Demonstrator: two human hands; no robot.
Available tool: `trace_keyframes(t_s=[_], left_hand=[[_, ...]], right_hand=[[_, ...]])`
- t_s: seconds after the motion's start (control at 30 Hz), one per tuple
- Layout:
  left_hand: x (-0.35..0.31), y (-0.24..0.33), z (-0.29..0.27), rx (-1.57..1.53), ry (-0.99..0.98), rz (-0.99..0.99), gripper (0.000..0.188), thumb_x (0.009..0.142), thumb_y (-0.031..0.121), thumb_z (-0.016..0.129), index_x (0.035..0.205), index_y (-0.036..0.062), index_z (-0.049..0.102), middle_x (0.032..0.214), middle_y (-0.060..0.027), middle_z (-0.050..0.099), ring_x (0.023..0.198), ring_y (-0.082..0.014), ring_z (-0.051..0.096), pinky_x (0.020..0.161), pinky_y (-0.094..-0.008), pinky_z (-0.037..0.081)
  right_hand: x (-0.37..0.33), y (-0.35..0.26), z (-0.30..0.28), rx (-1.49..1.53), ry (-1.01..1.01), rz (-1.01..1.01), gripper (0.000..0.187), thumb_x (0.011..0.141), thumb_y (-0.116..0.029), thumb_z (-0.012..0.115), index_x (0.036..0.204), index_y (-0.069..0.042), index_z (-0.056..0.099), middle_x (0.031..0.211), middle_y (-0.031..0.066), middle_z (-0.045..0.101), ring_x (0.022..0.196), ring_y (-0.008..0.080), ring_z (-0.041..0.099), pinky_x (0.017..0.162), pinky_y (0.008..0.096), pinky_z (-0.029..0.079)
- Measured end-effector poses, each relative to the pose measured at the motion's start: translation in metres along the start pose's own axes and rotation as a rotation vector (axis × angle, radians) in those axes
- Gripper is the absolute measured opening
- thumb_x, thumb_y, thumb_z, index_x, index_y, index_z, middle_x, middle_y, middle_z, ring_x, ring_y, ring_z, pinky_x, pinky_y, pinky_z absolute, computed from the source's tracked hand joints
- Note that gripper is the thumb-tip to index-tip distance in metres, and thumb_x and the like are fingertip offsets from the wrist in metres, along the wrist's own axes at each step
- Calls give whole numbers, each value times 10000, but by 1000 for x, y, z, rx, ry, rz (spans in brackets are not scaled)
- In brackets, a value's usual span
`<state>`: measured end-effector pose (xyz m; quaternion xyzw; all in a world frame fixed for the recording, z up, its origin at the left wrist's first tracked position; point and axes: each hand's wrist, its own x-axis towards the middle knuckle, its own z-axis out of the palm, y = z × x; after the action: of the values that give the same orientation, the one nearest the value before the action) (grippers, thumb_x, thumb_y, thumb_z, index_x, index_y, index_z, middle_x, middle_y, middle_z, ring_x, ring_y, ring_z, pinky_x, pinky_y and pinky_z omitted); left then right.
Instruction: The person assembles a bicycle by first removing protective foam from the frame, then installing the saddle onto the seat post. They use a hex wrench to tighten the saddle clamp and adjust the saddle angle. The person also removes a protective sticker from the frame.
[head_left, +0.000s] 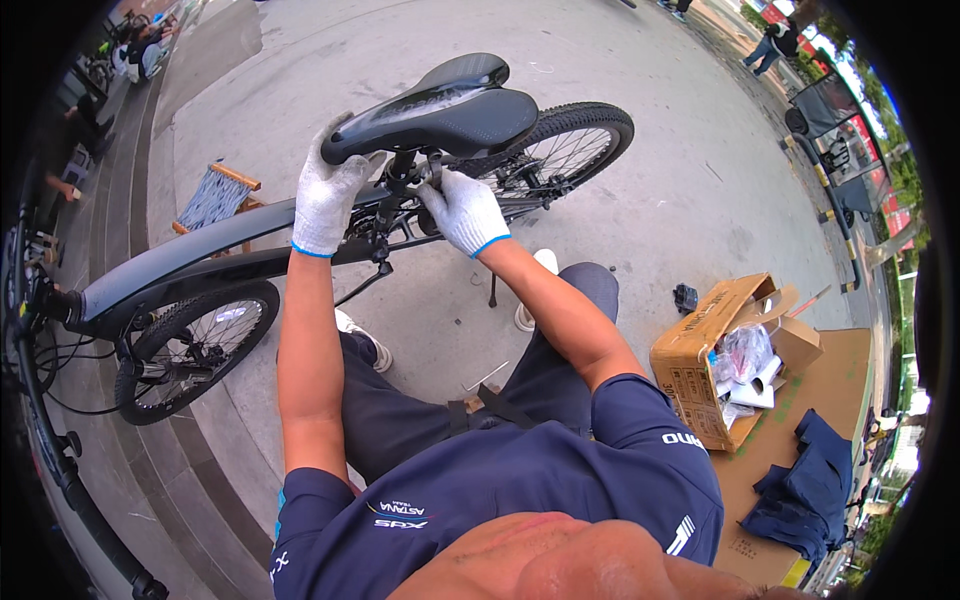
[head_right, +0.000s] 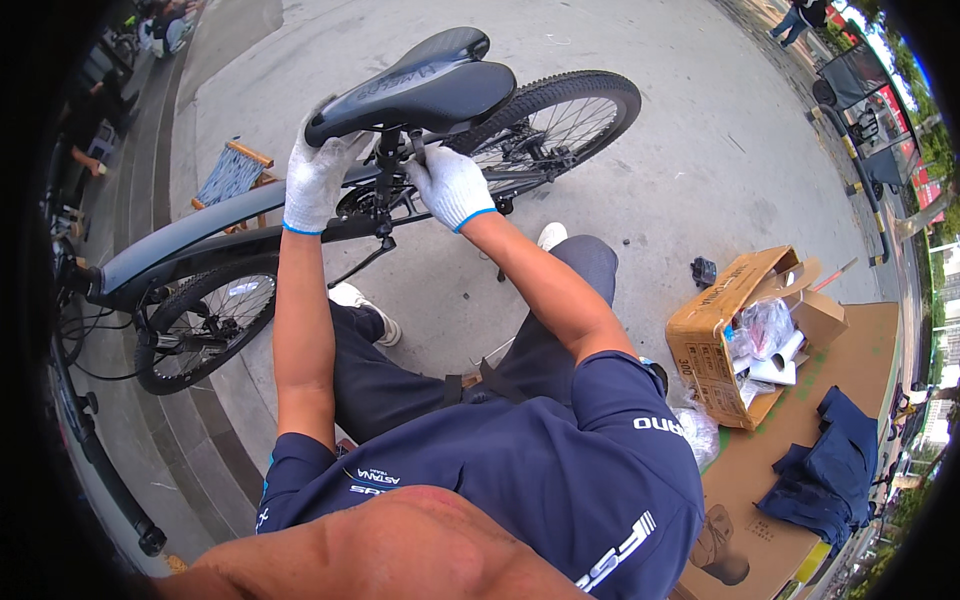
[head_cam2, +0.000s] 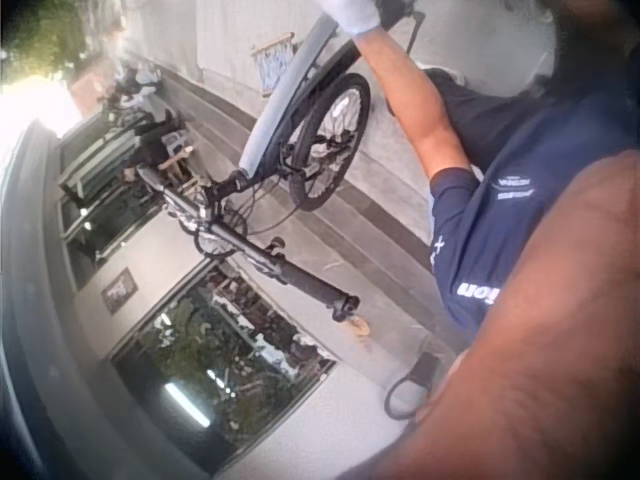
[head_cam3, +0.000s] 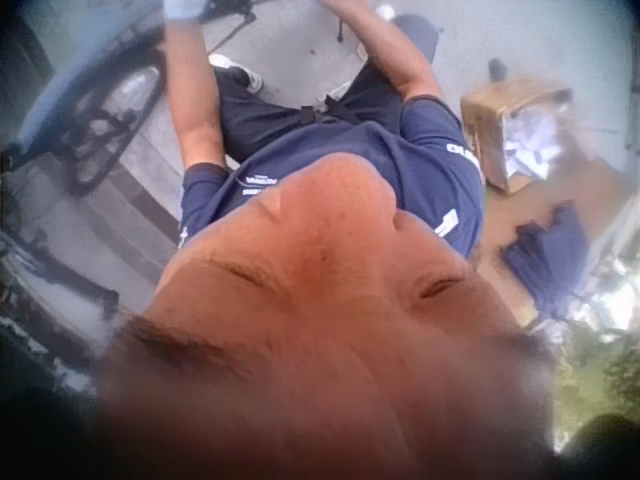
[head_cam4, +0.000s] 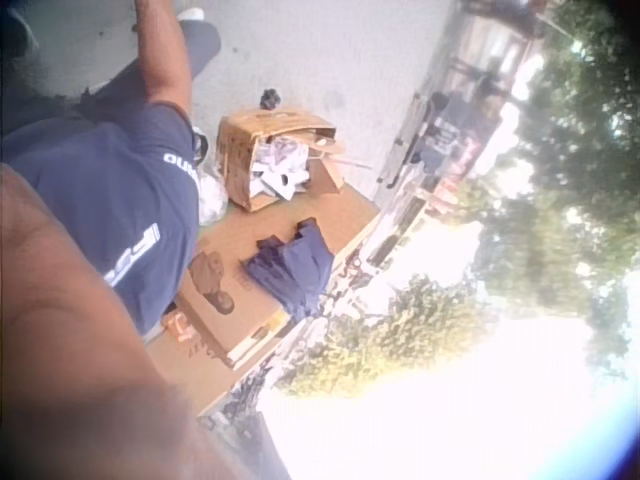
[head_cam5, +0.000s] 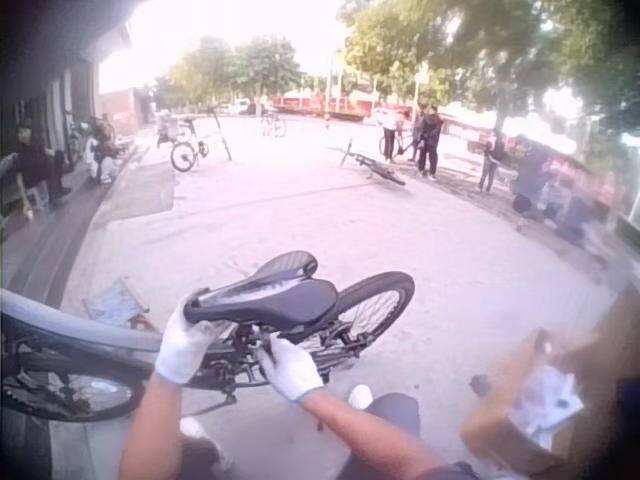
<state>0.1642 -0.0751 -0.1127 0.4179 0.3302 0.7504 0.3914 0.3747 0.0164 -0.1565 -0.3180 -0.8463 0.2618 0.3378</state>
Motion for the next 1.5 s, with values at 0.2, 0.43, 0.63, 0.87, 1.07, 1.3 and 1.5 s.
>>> trace_keyframes(t_s=[0.2,0.43,0.63,0.87,1.07,1.3,1.5], left_hand=[[-11,18,-5,-37,71,105,627,1055,346,768,1528,-3,548,1465,-184,639,1390,-380,633,1204,-647,485],[-19,62,-9,459,251,227,380,1136,177,627,1431,-61,595,1377,-275,695,1327,-379,688,1185,-548,543],[-22,68,-11,516,273,256,295,1144,94,583,1380,-80,619,1324,-266,723,1272,-366,723,1178,-508,566],[-25,70,-9,517,257,225,307,1140,134,618,1369,-70,626,1319,-251,728,1273,-352,723,1178,-498,567],[-28,73,-15,321,236,206,359,1160,202,586,1381,-80,605,1339,-278,709,1295,-405,703,1192,-545,544],[-27,82,-14,183,183,148,443,1157,297,605,1356,-98,617,1302,-286,725,1265,-400,719,1175,-564,545],[12,160,-1,522,-100,-187,610,1147,440,578,1475,-74,599,1412,-260,696,1341,-357,687,1178,-479,537]], right_hand=[[-14,-10,-2,707,-353,547,408,1160,-338,545,1106,28,717,987,165,791,806,269,795,788,418,673],[-21,-61,16,1862,-409,601,417,1183,-437,520,1195,-38,640,1180,199,750,955,287,789,841,468,698],[1,-77,13,2123,-401,581,406,1176,-453,522,1182,-78,676,1232,183,737,964,265,789,852,475,694],[11,-93,10,2251,-297,486,414,1195,-423,490,1193,-53,678,1235,177,741,964,250,772,843,448,689],[12,-92,12,2051,-304,579,410,1192,-422,498,1213,-49,669,1251,192,738,995,260,767,840,436,680],[20,-98,17,2028,-260,587,352,1192,-377,523,1190,-66,687,1161,149,766,917,237,768,812,432,664],[22,-128,26,1903,-215,678,239,1149,-305,603,1099,-90,696,1088,98,737,937,223,716,836,426,627]])
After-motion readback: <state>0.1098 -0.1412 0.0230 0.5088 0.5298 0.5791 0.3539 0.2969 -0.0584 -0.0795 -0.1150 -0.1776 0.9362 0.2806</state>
